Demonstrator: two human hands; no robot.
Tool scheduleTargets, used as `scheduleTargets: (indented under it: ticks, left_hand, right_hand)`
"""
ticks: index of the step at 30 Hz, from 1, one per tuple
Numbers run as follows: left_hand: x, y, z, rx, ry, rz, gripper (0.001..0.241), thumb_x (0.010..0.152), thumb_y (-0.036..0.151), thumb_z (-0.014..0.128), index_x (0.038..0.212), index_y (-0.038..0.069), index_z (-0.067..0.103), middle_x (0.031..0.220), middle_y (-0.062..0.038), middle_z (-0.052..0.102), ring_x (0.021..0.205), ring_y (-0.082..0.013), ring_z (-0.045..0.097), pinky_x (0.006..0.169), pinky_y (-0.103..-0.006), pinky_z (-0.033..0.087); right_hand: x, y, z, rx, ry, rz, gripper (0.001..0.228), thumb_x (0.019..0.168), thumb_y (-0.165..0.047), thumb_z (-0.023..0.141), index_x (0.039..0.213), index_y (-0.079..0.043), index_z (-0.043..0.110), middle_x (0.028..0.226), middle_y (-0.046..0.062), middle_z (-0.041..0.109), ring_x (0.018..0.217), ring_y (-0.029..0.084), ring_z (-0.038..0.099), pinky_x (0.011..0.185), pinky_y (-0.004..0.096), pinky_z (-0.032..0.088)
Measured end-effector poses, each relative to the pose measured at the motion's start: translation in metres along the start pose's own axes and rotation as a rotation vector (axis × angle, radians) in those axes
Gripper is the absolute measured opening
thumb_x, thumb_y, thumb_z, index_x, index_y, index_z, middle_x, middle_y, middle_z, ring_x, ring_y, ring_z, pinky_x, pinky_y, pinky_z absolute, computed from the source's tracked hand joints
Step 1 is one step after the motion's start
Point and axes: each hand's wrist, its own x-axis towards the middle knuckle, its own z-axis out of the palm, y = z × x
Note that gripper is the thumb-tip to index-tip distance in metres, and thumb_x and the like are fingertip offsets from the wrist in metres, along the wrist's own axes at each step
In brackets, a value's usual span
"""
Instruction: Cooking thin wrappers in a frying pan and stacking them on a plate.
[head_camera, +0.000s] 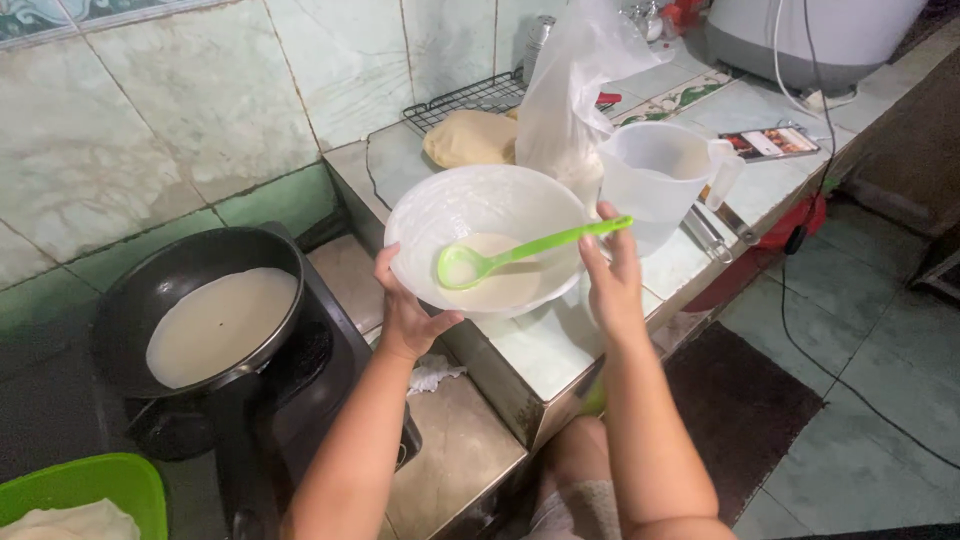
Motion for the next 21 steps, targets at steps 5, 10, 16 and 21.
scheduleTargets:
  ticks: [5, 10, 16, 21]
  left_hand:
    - [0.0, 0.004, -0.001, 0.029, -0.012, 0.041, 0.119, 0.076, 0.066, 0.085, 0.151, 0.013, 0.01, 0.151, -0.023, 0.039, 0.144, -0.0349, 0.044, 0.127, -0.0481, 0.032]
    - [0.004, 0.01, -0.002, 0.077, -0.019, 0.08, 0.123, 0.072, 0.062, 0.087, 0.151, 0.012, 0.008, 0.151, -0.023, 0.038, 0.143, -0.0356, 0.044, 0.126, -0.0482, 0.031]
    - [0.002, 0.004, 0.0, 0.091, -0.01, 0.056, 0.124, 0.069, 0.058, 0.091, 0.149, 0.014, 0.007, 0.15, -0.023, 0.04, 0.141, -0.0354, 0.045, 0.124, -0.0486, 0.033]
    - [-0.001, 0.006, -0.001, 0.051, -0.016, 0.052, 0.119, 0.072, 0.055, 0.092, 0.146, 0.016, 0.008, 0.151, -0.023, 0.04, 0.142, -0.0348, 0.047, 0.124, -0.0482, 0.036]
  right_hand:
    - [0.016, -0.054, 0.017, -0.505, -0.143, -0.289, 0.021, 0.112, -0.012, 0.056, 0.13, -0.001, 0.057, 0.136, 0.02, 0.068, 0.125, 0.026, 0.066, 0.108, 0.039, 0.051]
    - [0.014, -0.109, 0.033, -0.364, -0.423, -0.263, 0.014, 0.112, -0.007, 0.044, 0.124, -0.001, 0.046, 0.123, 0.016, 0.075, 0.103, 0.023, 0.072, 0.093, 0.034, 0.058]
    - [0.016, -0.123, 0.038, -0.529, -0.354, -0.527, 0.019, 0.109, 0.001, 0.05, 0.126, 0.0, 0.04, 0.119, 0.018, 0.074, 0.106, 0.029, 0.077, 0.087, 0.035, 0.063]
    - [0.012, -0.102, 0.048, -0.757, -0.203, -0.605, 0.032, 0.1, 0.001, 0.062, 0.123, 0.0, 0.04, 0.112, 0.019, 0.076, 0.094, 0.034, 0.078, 0.073, 0.036, 0.064]
